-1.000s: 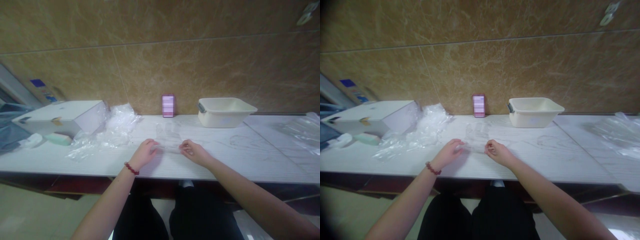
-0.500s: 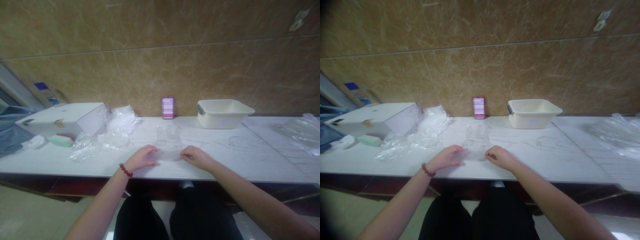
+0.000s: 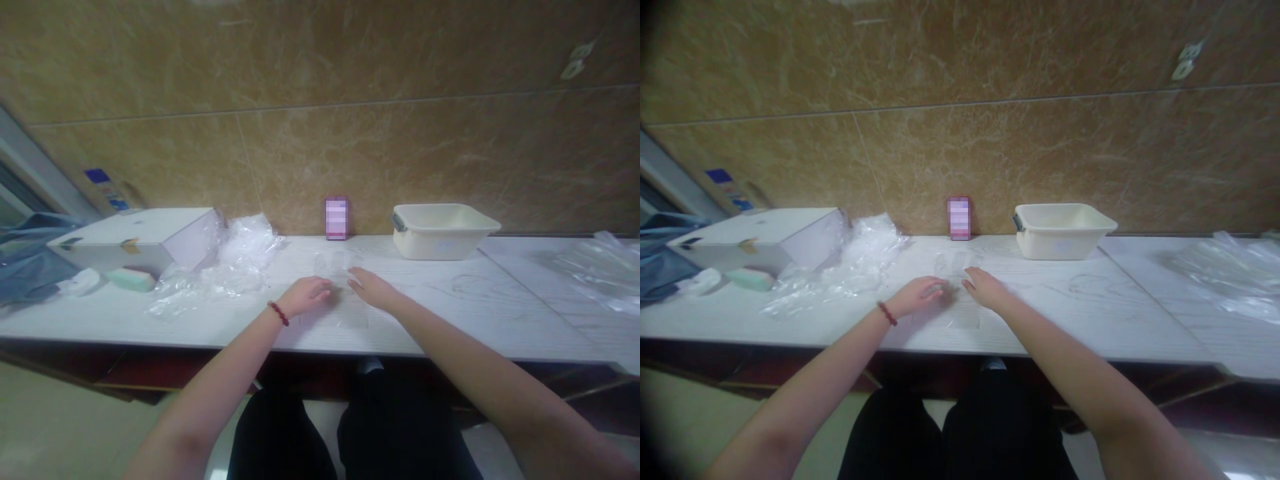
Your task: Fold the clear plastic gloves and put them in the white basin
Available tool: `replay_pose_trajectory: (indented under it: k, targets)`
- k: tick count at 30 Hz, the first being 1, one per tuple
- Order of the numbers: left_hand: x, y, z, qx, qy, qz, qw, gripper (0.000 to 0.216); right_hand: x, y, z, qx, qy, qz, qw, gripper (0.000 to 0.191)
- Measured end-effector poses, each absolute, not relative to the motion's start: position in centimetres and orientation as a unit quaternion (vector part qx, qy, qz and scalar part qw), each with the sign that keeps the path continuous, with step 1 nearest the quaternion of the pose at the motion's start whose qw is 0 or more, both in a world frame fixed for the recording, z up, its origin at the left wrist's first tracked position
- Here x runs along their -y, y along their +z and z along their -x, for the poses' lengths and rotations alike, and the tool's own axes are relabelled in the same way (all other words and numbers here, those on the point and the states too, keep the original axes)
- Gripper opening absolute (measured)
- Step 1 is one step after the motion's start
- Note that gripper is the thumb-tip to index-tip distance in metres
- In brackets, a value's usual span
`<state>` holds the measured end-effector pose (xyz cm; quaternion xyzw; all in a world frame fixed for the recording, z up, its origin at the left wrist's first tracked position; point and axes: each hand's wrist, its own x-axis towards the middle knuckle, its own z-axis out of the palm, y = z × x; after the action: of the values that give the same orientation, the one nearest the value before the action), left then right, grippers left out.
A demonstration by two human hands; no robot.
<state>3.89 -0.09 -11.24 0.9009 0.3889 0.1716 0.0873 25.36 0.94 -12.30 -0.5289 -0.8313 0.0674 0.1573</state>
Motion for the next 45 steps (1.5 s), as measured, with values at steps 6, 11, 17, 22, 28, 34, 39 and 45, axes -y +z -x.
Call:
replay_pose_trajectory:
  k: [6,11,17,22,28,34,39,45]
  targets:
    - [0.2,-13.7,-5.1,-0.418,0.061,-0.907,0.007,0.064,-0.7,-15.2,-23.7,0.821,0.014,0.567,0.065,0.071]
    - [1.1,-14.3,-4.8,-0.426,0.037,-0.904,-0.016,0.066,-0.1,-15.7,-23.9,0.828,-0.008,0.559,0.055,0.074]
    - [1.5,-13.4,-4.5,-0.43,0.03,-0.902,0.009,0.069,-0.3,-14.9,-24.3,0.837,0.006,0.546,0.045,0.071]
    - [1.0,-12.8,-3.4,-0.448,0.073,-0.89,0.037,0.056,-1.9,-14.0,-24.5,0.827,0.009,0.556,0.076,0.063]
    - [0.5,-14.3,-2.0,-0.5,0.071,-0.862,0.031,0.06,-3.8,-14.5,-24.2,0.854,0.017,0.517,0.06,0.058]
    - [0.6,-14.7,-1.9,-0.494,0.063,-0.867,0.016,0.061,-3.7,-14.5,-23.8,0.868,0.043,0.494,0.024,0.062]
    - [0.5,-14.4,-2.0,-0.474,0.034,-0.88,0.032,0.06,-4.3,-14.4,-24.6,0.858,0.035,0.508,0.07,0.055]
    - [0.1,-13.8,-2.8,-0.469,0.049,-0.881,0.031,0.06,-7.9,-13.2,-27.2,0.744,-0.023,0.655,0.131,0.043]
